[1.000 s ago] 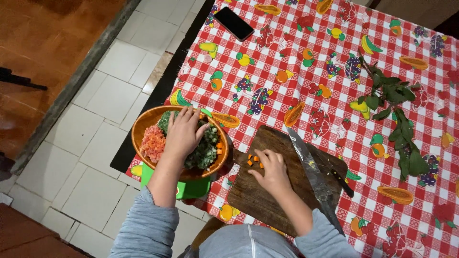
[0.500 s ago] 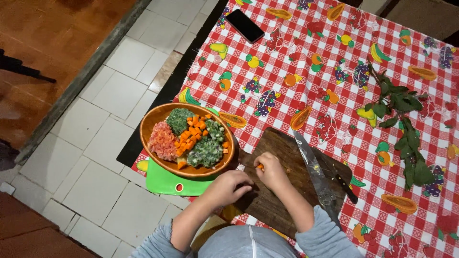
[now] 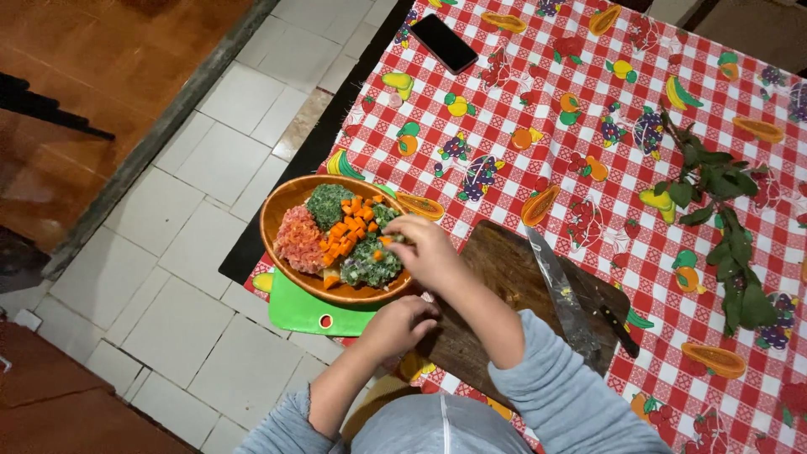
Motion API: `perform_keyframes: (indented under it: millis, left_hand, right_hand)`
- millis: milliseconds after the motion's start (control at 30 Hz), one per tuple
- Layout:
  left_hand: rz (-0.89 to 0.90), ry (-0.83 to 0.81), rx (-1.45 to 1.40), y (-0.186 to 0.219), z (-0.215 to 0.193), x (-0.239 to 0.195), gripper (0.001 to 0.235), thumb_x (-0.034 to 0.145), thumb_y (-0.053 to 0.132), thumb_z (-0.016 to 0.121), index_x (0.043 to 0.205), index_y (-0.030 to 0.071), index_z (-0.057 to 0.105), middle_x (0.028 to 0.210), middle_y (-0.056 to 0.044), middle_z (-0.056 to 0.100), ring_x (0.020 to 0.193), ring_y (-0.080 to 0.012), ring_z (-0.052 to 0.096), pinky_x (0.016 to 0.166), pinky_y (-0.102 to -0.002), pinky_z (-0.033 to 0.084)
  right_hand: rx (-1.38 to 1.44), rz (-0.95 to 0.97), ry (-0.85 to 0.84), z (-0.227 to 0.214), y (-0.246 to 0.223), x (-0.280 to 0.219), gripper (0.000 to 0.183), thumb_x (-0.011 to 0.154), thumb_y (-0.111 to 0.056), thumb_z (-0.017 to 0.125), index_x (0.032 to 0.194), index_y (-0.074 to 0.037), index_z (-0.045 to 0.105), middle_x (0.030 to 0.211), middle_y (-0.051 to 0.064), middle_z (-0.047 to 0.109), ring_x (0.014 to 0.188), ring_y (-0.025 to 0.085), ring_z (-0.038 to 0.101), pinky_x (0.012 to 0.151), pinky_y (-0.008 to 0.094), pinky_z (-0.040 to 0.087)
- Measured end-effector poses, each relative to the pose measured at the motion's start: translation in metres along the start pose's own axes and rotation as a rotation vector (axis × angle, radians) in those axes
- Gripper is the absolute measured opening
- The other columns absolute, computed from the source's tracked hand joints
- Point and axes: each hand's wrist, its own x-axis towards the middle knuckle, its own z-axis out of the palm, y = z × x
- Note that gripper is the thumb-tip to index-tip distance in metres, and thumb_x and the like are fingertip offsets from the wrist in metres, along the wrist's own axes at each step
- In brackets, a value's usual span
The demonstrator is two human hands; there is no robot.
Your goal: Chop a carrot and then use a food processor to blend ingredients.
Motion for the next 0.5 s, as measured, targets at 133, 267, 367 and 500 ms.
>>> perform_keyframes:
  millis: [133,267,367,500]
  left_hand:
    - [-0.177,0.073,0.142,0.003,-0.004,-0.006,0.022,0.089,0.019,0.071,0.107,0.007,0.074,0.106,-0.016,0.072,0.096,-0.0364,0.069,0.084,-0.044,0.055]
    - [-0.149,0.123,0.353,-0.012,0.003,-0.013,0.032,0.086,0.006,0.061,0.115,0.006,0.072,0.109,-0.015,0.073,0.094,-0.0349,0.072,0.081,-0.045,0.057]
    - [-0.091,0.138,0.44,-0.032,0.016,-0.011,0.044,0.083,0.0,0.056,0.125,0.001,0.067,0.12,-0.017,0.071,0.095,-0.0337,0.072,0.079,-0.043,0.058]
    - [-0.003,0.257,0.471,-0.03,0.004,-0.011,0.045,0.085,-0.001,0.056,0.129,0.002,0.067,0.122,-0.019,0.071,0.1,-0.0343,0.072,0.087,-0.042,0.058]
  right_hand:
    - [-0.075,0.264,0.037,-0.017,0.015,-0.011,0.015,0.092,-0.012,0.071,0.106,-0.009,0.073,0.112,0.006,0.073,0.094,0.018,0.071,0.084,0.029,0.06]
    - [-0.126,0.427,0.025,-0.012,0.079,-0.046,0.008,0.092,-0.011,0.07,0.099,-0.008,0.074,0.103,0.005,0.074,0.088,0.015,0.072,0.082,0.027,0.06]
    - [-0.145,0.487,-0.042,-0.004,0.09,-0.082,0.006,0.09,-0.011,0.073,0.095,-0.009,0.075,0.098,0.004,0.073,0.084,0.014,0.07,0.081,0.028,0.06]
    - [-0.152,0.484,-0.031,-0.003,0.1,-0.114,0.012,0.085,-0.01,0.078,0.096,-0.008,0.075,0.095,0.005,0.072,0.08,0.015,0.068,0.079,0.031,0.06]
